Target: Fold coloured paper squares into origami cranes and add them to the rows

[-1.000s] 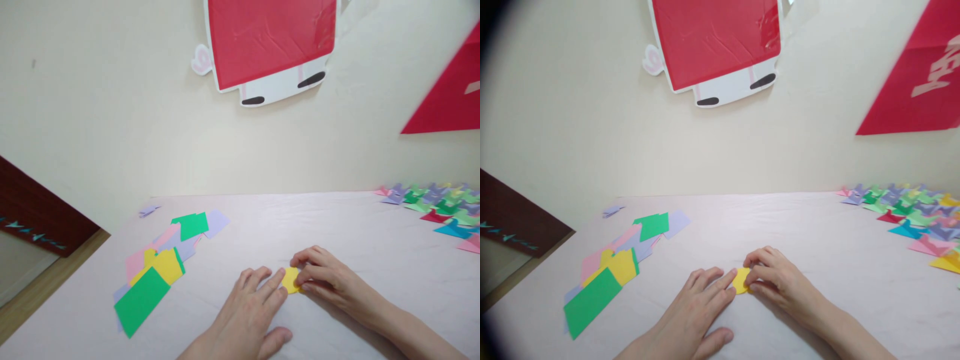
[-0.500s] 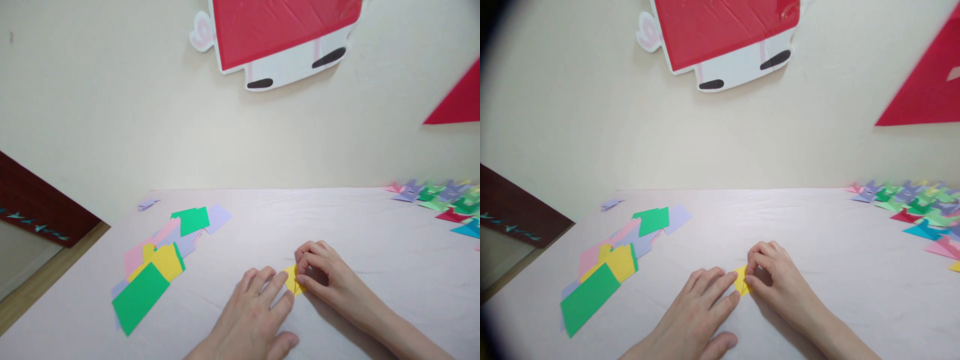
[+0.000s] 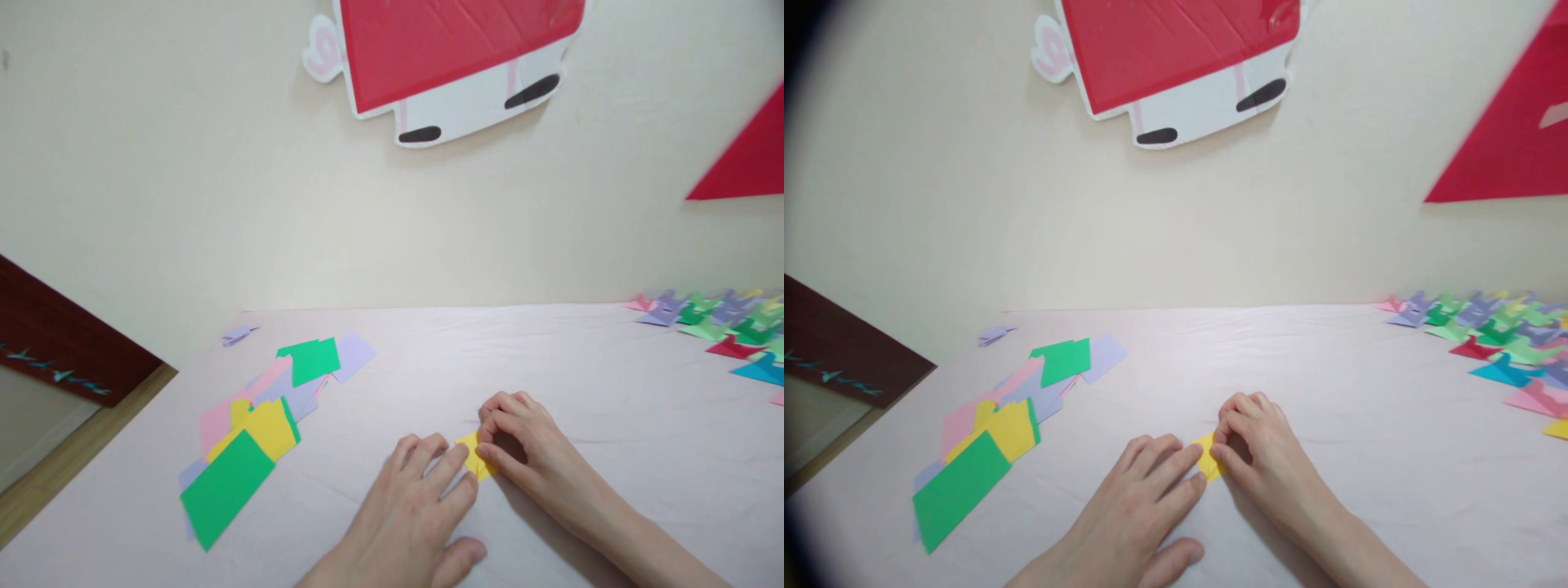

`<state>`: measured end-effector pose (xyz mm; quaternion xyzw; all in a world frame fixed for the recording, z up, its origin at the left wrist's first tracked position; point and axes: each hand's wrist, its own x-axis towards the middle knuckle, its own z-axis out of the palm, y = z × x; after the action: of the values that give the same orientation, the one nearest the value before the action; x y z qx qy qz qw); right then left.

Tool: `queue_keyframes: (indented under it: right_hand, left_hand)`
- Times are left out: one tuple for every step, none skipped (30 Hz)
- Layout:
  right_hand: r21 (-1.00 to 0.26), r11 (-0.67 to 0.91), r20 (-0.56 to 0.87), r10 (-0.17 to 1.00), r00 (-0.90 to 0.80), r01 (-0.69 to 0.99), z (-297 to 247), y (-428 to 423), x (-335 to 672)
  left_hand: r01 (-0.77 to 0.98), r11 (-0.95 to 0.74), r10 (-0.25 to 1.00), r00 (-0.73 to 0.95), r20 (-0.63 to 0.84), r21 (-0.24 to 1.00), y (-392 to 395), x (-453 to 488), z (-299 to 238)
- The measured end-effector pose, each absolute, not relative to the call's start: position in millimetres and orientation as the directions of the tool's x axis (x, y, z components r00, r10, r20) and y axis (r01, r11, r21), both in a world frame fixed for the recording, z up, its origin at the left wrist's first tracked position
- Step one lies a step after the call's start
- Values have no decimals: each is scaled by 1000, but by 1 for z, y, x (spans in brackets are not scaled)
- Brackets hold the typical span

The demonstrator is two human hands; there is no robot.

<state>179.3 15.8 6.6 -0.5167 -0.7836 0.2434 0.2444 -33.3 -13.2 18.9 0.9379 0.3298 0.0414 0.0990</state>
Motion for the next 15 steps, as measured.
queue_keyframes:
  right_hand:
    - [-633, 349, 132, 928, -347, 691, 7, 16, 179]
    - [-634, 348, 131, 928, -348, 691, 7, 16, 179]
    - [-635, 346, 128, 929, -348, 691, 7, 16, 179]
    - [-637, 344, 126, 930, -346, 691, 7, 16, 179]
    - [-637, 342, 125, 930, -345, 691, 6, 16, 179]
    - [-637, 341, 124, 931, -344, 691, 6, 16, 180]
    - [-636, 340, 122, 931, -344, 693, 6, 16, 180]
    - [-635, 341, 123, 931, -344, 693, 5, 16, 180]
    - [-633, 343, 126, 930, -344, 694, 5, 16, 180]
    - [-630, 344, 127, 930, -345, 696, 5, 15, 180]
    - [-627, 346, 125, 929, -348, 698, 6, 15, 180]
    - [-624, 347, 121, 928, -352, 701, 6, 15, 180]
    - [-620, 348, 115, 927, -357, 703, 7, 14, 179]
    - [-618, 347, 107, 926, -362, 705, 7, 14, 179]
    - [-617, 346, 100, 925, -366, 707, 8, 14, 179]
  left_hand:
    - [612, -760, 629, 777, 9, 220, -13, -33, 19]
    - [615, -755, 633, 774, 10, 228, -13, -33, 19]
    - [615, -751, 636, 771, 14, 238, -13, -33, 19]
    - [613, -750, 636, 771, 17, 247, -13, -33, 20]
    - [611, -750, 636, 772, 20, 254, -13, -33, 20]
    - [607, -751, 633, 774, 22, 259, -13, -33, 20]
    - [603, -754, 629, 777, 22, 262, -13, -33, 20]
    - [600, -756, 627, 779, 22, 262, -12, -33, 20]
    - [599, -757, 625, 780, 22, 260, -12, -33, 20]
    - [599, -758, 625, 780, 27, 258, -12, -33, 20]
    - [598, -760, 625, 780, 32, 256, -12, -33, 19]
    - [595, -762, 623, 781, 40, 255, -12, -33, 19]
    - [594, -764, 622, 782, 46, 252, -11, -33, 18]
    - [592, -767, 621, 782, 52, 249, -11, -33, 17]
    - [589, -770, 618, 784, 56, 245, -11, -33, 16]
